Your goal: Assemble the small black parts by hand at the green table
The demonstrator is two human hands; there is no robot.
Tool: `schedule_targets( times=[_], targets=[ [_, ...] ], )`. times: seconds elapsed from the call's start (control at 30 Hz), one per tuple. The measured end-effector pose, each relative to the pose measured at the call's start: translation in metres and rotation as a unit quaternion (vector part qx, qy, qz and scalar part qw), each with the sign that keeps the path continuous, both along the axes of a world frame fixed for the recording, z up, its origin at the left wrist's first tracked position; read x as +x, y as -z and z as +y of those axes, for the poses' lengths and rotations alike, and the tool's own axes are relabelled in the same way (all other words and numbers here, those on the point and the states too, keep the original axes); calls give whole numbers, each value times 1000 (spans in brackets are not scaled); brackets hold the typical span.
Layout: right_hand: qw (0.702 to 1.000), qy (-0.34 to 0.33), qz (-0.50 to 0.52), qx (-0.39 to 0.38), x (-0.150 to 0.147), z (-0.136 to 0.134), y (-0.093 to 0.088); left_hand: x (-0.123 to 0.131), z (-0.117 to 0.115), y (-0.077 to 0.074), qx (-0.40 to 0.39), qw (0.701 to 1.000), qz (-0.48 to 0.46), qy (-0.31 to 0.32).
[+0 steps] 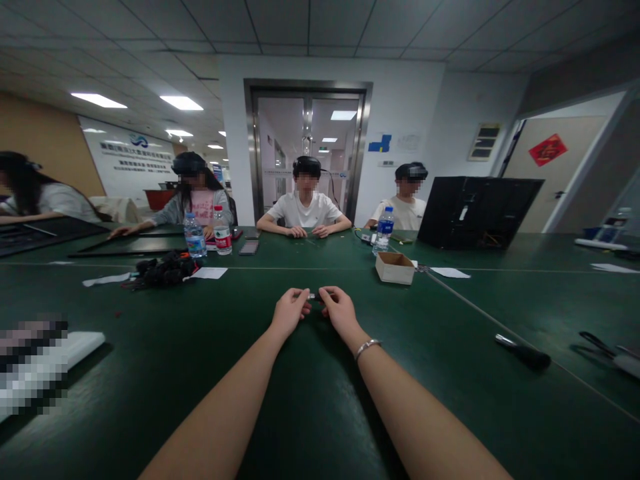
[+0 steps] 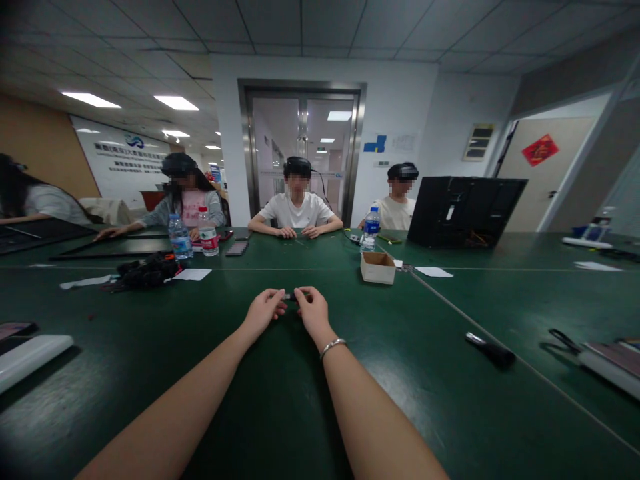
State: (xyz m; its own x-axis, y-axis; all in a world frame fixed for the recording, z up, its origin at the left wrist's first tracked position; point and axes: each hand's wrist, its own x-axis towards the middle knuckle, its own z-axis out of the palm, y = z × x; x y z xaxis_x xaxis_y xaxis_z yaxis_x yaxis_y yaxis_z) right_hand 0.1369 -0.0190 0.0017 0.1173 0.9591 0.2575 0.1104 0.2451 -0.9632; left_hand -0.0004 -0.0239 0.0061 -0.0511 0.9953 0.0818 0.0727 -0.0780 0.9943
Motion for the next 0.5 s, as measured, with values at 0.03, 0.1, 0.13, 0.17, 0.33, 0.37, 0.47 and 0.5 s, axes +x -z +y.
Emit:
schedule_targets(
  times=[0.03, 0.1, 0.13, 0.17, 0.33, 0.37, 0.47, 0.5],
  targets=[
    [1000, -1, -3, 0, 0, 0, 0, 0, 1, 1, -5, 1000, 8, 0],
    [1000, -3, -6, -5, 0, 1, 0, -1, 0, 1, 13, 1000, 18, 15],
    [1000, -1, -4, -8, 1, 1, 0, -2, 0, 1, 29, 999, 17, 25],
    [1000, 1, -2, -12, 0, 1, 0, -2, -2, 0, 46, 998, 13, 33],
    [1000, 6, 7, -14, 0, 1, 0, -1, -4, -2, 64, 997, -23, 36],
    [1000, 7, 7, -11, -1, 1, 0, -1, -3, -3, 44, 998, -29, 28],
    [1000, 8, 4, -5, -1, 0, 0, 0, -1, -3, -16, 1000, -20, 8],
    [1000, 7, 2, -3, -1, 0, 0, 0, 0, -3, -23, 1000, -12, 6]
  ],
)
